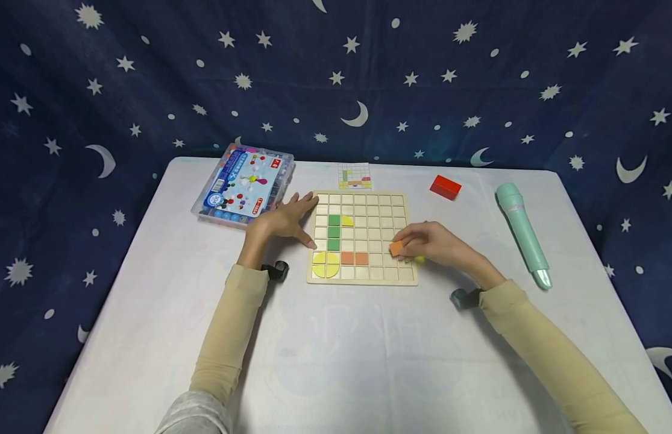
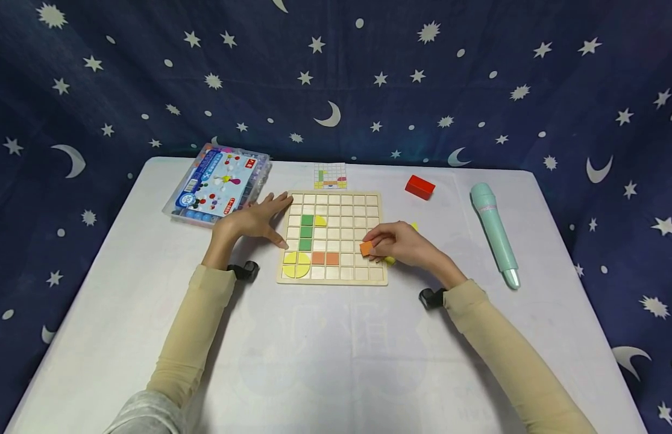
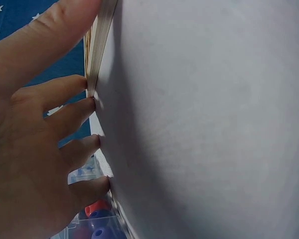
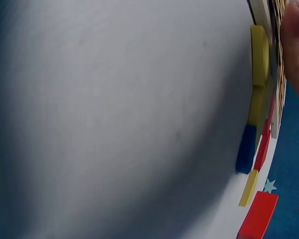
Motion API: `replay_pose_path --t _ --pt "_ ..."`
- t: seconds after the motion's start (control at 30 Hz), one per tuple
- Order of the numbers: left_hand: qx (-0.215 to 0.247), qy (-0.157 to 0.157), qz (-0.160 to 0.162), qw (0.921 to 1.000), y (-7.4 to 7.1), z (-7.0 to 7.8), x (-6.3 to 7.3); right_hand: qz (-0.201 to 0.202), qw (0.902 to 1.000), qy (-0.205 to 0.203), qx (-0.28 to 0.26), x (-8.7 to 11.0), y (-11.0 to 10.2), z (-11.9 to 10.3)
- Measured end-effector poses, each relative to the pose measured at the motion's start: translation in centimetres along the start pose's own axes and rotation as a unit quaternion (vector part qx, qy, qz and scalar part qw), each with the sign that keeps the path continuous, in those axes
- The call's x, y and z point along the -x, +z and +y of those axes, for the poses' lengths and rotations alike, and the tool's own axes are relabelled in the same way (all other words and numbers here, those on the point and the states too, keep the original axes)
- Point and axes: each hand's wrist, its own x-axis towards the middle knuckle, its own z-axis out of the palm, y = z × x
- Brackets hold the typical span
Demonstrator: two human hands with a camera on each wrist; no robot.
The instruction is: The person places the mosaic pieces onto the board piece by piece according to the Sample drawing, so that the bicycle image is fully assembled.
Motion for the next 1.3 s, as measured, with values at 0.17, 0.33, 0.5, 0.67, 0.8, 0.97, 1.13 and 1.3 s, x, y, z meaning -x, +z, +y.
replay_pose_path --t 0.17,0.33,0.5,0.67,0.8,0.97,1.13,1.3 --pt "-0.005 -0.001 0.0 1.0 0.0 0.1 0.1 -0.026 0.9996 0.004 -0.001 -0.3 0.4 -0.3" --pt "-0.008 0.0 0.0 1.0 0.0 0.0 0.1 -0.047 0.9988 -0.002 -0.011 -0.7 1.0 -0.6" --pt "-0.007 0.0 -0.001 1.0 0.0 -0.1 0.0 -0.049 0.9988 0.006 0.001 -1.1 1.6 -1.0" --pt "-0.006 0.0 -0.003 1.0 -0.1 -0.2 0.0 -0.057 0.9982 0.006 0.016 -1.3 2.0 -1.4" --pt "-0.007 0.001 -0.005 1.0 -0.1 -0.1 0.0 -0.06 0.9979 0.002 0.024 -1.5 2.3 -1.5" --pt "-0.007 0.003 -0.004 1.0 0.0 0.0 0.0 -0.048 0.9978 -0.004 0.047 -1.7 2.5 -1.8" --pt "-0.005 0.005 -0.005 1.0 0.0 0.0 -0.1 -0.036 0.997 -0.006 0.068 -1.7 2.7 -2.0" --pt "-0.009 0.001 -0.005 0.9999 -0.1 -0.1 -0.1 -0.024 0.9952 -0.019 0.093 -1.7 3.0 -2.1"
